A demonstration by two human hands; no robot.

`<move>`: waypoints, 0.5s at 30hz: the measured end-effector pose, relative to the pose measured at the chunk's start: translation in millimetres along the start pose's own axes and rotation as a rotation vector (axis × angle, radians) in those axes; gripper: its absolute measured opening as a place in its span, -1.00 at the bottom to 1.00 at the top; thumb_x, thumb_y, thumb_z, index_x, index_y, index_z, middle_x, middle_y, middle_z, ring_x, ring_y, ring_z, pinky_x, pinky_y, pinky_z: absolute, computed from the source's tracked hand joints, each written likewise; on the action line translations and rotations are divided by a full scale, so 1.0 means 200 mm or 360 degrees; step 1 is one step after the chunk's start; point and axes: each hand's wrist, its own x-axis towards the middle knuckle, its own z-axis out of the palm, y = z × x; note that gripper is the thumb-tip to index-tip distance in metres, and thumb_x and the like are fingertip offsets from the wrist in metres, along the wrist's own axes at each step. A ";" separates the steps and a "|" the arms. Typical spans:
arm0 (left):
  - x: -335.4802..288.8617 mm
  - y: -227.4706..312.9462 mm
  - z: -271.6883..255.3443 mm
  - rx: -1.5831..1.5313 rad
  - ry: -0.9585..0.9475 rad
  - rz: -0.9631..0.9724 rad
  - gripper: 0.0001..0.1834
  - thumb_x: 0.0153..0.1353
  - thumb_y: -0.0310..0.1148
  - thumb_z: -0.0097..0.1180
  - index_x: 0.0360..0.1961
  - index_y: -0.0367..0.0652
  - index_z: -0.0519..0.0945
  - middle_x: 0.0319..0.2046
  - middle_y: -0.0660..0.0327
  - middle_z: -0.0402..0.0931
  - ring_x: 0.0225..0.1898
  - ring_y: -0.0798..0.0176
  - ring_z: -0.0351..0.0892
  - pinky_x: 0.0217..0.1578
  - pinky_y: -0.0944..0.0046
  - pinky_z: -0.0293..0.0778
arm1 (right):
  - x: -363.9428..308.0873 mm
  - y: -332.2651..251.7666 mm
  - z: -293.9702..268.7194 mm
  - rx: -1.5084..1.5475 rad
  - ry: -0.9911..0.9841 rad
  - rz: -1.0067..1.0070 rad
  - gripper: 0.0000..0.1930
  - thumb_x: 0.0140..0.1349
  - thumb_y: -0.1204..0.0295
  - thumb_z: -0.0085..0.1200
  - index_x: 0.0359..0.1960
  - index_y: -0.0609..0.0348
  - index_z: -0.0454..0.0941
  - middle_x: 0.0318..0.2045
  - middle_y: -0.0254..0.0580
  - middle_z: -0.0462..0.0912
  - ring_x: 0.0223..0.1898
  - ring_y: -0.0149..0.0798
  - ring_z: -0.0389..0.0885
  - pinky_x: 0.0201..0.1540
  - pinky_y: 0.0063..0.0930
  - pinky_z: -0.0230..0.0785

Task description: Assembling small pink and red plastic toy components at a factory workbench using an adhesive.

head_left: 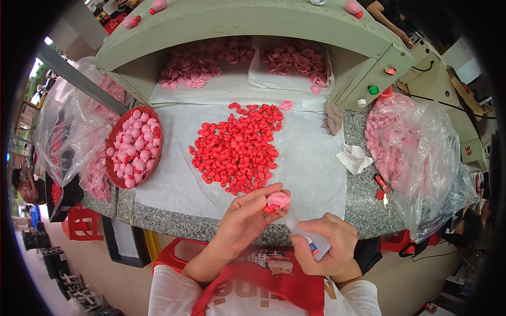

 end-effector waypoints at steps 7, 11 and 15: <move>0.00 0.00 -0.01 0.0014 -0.0024 -0.0029 -0.60 0.20 -0.34 -0.06 0.03 -0.31 0.36 -0.06 0.05 0.42 -0.06 0.18 0.44 0.02 0.18 0.32 | 0.01 0.00 0.02 0.0052 0.0080 0.0056 -0.74 -0.27 0.62 0.15 -0.44 0.24 0.44 -0.72 -0.20 0.49 -0.81 -0.40 0.26 -0.76 -0.61 0.08; 0.00 0.00 -0.01 -0.0021 -0.0057 -0.0056 -0.60 0.21 -0.34 -0.07 0.04 -0.32 0.35 -0.06 0.04 0.42 -0.06 0.18 0.44 0.02 0.18 0.32 | 0.01 0.00 0.02 0.0064 0.0086 0.0040 -0.74 -0.27 0.63 0.15 -0.44 0.24 0.43 -0.71 -0.21 0.49 -0.81 -0.40 0.26 -0.77 -0.61 0.07; 0.00 0.00 -0.01 -0.0034 -0.0032 -0.0060 -0.60 0.21 -0.33 -0.07 0.04 -0.32 0.35 -0.06 0.04 0.42 -0.06 0.18 0.44 0.01 0.19 0.33 | 0.00 0.00 0.02 0.0061 0.0086 0.0013 -0.71 -0.27 0.64 0.15 -0.41 0.24 0.41 -0.70 -0.24 0.48 -0.82 -0.40 0.25 -0.78 -0.60 0.05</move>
